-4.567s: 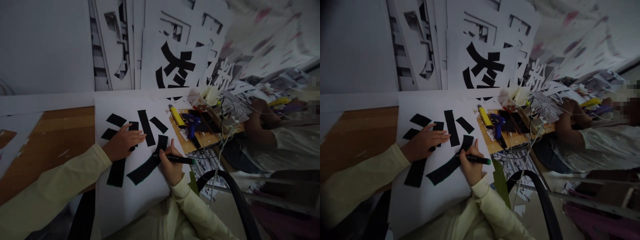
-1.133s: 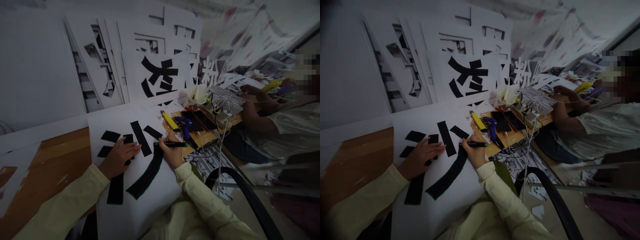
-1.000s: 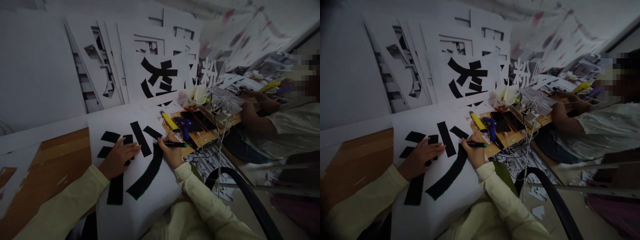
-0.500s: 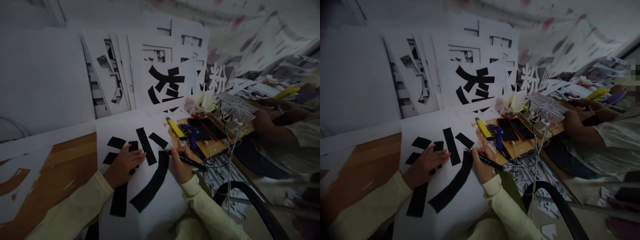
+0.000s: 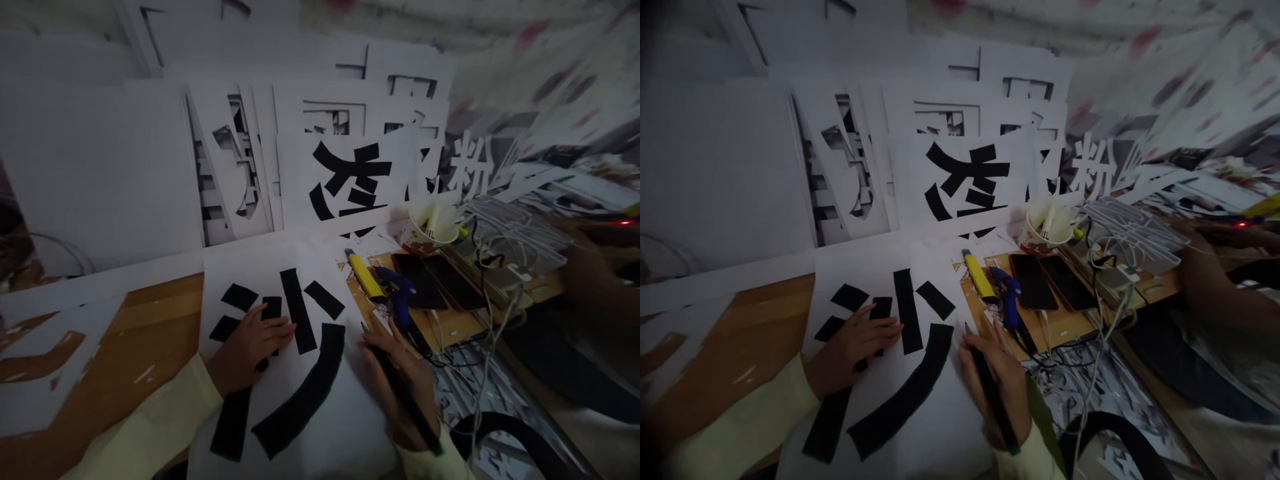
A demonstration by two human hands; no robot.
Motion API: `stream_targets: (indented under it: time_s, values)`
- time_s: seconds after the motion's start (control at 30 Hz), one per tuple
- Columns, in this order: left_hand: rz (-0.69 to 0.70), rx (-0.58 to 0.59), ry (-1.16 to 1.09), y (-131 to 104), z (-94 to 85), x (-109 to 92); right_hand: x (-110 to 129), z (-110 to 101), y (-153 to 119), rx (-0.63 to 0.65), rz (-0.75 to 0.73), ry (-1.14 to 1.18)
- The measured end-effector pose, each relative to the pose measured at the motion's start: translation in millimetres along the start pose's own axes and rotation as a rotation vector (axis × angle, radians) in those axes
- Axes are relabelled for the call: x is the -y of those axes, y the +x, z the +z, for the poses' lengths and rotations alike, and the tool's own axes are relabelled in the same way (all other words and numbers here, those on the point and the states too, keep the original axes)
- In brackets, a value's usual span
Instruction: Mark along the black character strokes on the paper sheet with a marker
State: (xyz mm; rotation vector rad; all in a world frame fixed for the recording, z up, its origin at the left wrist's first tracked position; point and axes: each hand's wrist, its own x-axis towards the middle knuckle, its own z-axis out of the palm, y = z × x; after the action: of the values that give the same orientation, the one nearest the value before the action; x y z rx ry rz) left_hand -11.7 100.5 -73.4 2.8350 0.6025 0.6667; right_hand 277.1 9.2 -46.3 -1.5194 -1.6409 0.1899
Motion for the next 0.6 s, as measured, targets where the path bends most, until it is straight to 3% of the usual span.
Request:
stream_targets:
  time_s: [0.17, 0.27, 0.33, 0.47, 0.6]
  values:
    - [-0.012, 0.008, -0.003, -0.3, -0.1, -0.3, 15.8, -14.6, 43.6, 0.094, 0.074, 0.309]
    - [-0.008, 0.016, 0.010, 0.3, -0.6, -0.3, 29.1, -6.7, 73.1, 0.148, 0.224, 0.529]
    - [-0.004, 0.016, 0.016, 1.0, -0.9, -0.4, 32.2, 8.0, 90.1, 0.127, 0.261, 0.641]
    - [0.010, -0.026, 0.026, 2.7, -0.1, -0.9, 20.4, 49.6, 117.8, 0.038, 0.178, 0.609]
    - [0.010, -0.043, 0.022, 3.4, 0.7, -1.5, -0.2, 86.5, 131.5, 0.121, 0.114, 0.665]
